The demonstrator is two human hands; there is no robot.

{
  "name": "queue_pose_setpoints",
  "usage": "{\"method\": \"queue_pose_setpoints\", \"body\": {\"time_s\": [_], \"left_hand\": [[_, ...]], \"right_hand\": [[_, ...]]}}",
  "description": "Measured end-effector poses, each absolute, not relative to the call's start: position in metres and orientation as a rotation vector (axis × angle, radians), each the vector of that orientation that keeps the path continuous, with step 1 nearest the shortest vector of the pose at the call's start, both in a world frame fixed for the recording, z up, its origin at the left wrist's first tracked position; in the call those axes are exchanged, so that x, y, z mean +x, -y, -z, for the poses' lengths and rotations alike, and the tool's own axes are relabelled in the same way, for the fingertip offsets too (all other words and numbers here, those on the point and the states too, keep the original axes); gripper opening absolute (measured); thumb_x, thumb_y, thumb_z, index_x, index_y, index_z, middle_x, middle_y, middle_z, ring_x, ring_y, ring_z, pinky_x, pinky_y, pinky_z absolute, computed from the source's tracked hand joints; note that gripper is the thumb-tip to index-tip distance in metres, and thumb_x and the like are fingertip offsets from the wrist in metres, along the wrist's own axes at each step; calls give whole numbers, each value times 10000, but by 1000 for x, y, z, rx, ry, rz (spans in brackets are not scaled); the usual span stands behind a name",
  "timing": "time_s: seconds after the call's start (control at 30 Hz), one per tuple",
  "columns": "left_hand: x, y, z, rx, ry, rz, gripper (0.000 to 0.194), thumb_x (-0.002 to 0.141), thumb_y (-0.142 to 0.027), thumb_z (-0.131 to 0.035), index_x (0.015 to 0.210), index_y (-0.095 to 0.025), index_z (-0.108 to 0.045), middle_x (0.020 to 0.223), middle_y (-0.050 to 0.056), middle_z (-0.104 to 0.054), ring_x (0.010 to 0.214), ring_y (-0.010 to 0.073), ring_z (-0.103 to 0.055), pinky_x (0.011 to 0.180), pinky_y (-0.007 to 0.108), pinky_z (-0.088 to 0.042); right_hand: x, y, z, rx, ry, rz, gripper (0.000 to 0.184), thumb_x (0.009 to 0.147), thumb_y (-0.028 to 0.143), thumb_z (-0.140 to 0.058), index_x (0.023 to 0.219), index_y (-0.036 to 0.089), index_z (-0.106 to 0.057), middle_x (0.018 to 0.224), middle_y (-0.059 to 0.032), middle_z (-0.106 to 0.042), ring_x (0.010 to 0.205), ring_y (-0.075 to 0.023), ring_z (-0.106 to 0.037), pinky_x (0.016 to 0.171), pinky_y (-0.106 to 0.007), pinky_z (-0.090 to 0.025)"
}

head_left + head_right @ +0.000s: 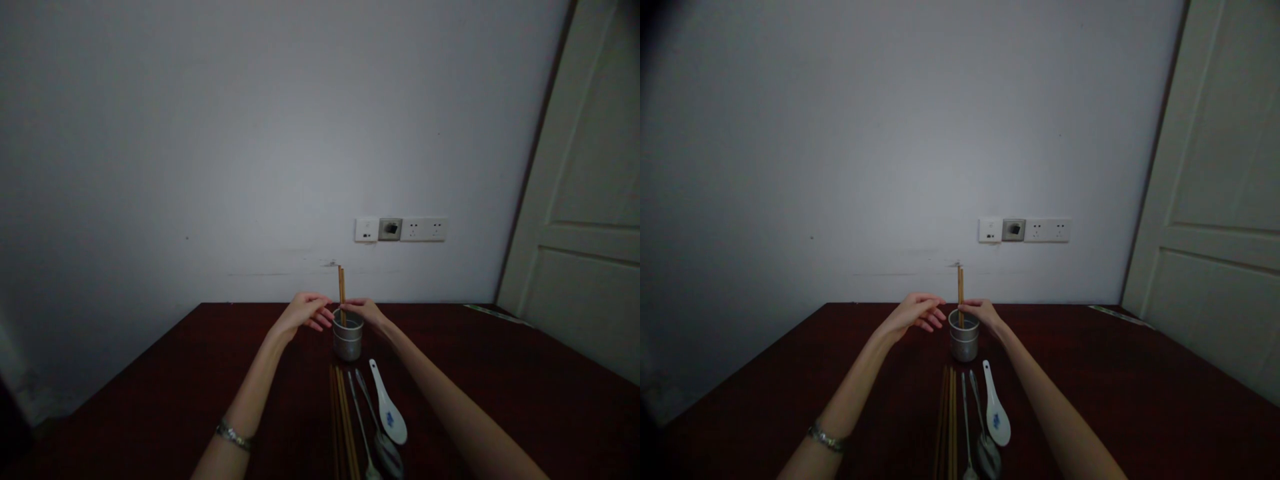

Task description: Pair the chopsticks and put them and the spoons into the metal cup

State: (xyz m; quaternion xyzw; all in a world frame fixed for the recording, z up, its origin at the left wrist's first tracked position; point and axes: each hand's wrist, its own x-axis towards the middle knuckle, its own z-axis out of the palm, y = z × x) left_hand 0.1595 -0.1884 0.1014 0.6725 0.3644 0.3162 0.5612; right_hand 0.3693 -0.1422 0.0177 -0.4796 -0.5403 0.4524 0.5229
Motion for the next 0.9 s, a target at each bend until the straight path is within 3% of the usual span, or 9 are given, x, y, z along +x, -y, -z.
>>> {"method": "queue_pose_setpoints", "body": {"time_s": [0.2, 0.3, 0.4, 0.53, 0.67, 0.9], "left_hand": [[160, 188, -100, 1600, -866, -726, 292, 778, -326, -501, 961, -106, -558, 749, 92, -660, 599, 141, -620, 515, 236, -472], [161, 192, -103, 1614, -861, -733, 297, 771, -326, -502, 960, -104, -562, 770, 100, -661, 613, 144, -623, 518, 235, -473], [161, 202, -111, 1634, -846, -747, 301, 764, -326, -505, 951, -99, -569, 777, 108, -658, 604, 142, -620, 510, 230, -467], [160, 229, -130, 1678, -795, -762, 314, 737, -340, -532, 937, -102, -575, 796, 114, -656, 607, 142, -617, 505, 227, -463], [160, 255, -138, 1758, -756, -725, 317, 699, -348, -573, 907, -110, -591, 799, 104, -656, 610, 144, -615, 476, 216, -448], [166, 246, -88, 1937, -1028, -466, 175, 682, -269, -535, 712, -109, -599, 663, 63, -637, 485, 119, -575, 404, 202, -413]], "right_hand": [[403, 154, -4, -1272, 1219, -997, 356, 723, 413, -560, 932, 140, -652, 975, -110, -668, 856, -192, -629, 667, -256, -483], [428, 171, 11, -1540, 1315, -676, 337, 761, 371, -488, 907, 123, -664, 917, -116, -682, 867, -217, -628, 697, -283, -478], [449, 196, 29, -1689, 1391, -451, 281, 707, 264, -531, 852, 77, -683, 922, -156, -672, 909, -264, -608, 813, -324, -434], [464, 233, 54, -1861, 1706, -126, 378, 736, 224, -468, 1047, 70, -618, 1043, -154, -630, 995, -244, -571, 890, -319, -396], [463, 260, 70, -1882, 1871, 61, 397, 775, 214, -407, 1090, 58, -593, 1132, -164, -580, 1079, -238, -517, 940, -332, -365], [457, 271, 79, -1870, 1846, 152, 393, 794, 191, -373, 1096, 74, -595, 1198, -158, -534, 1157, -239, -450, 983, -364, -327]]}}
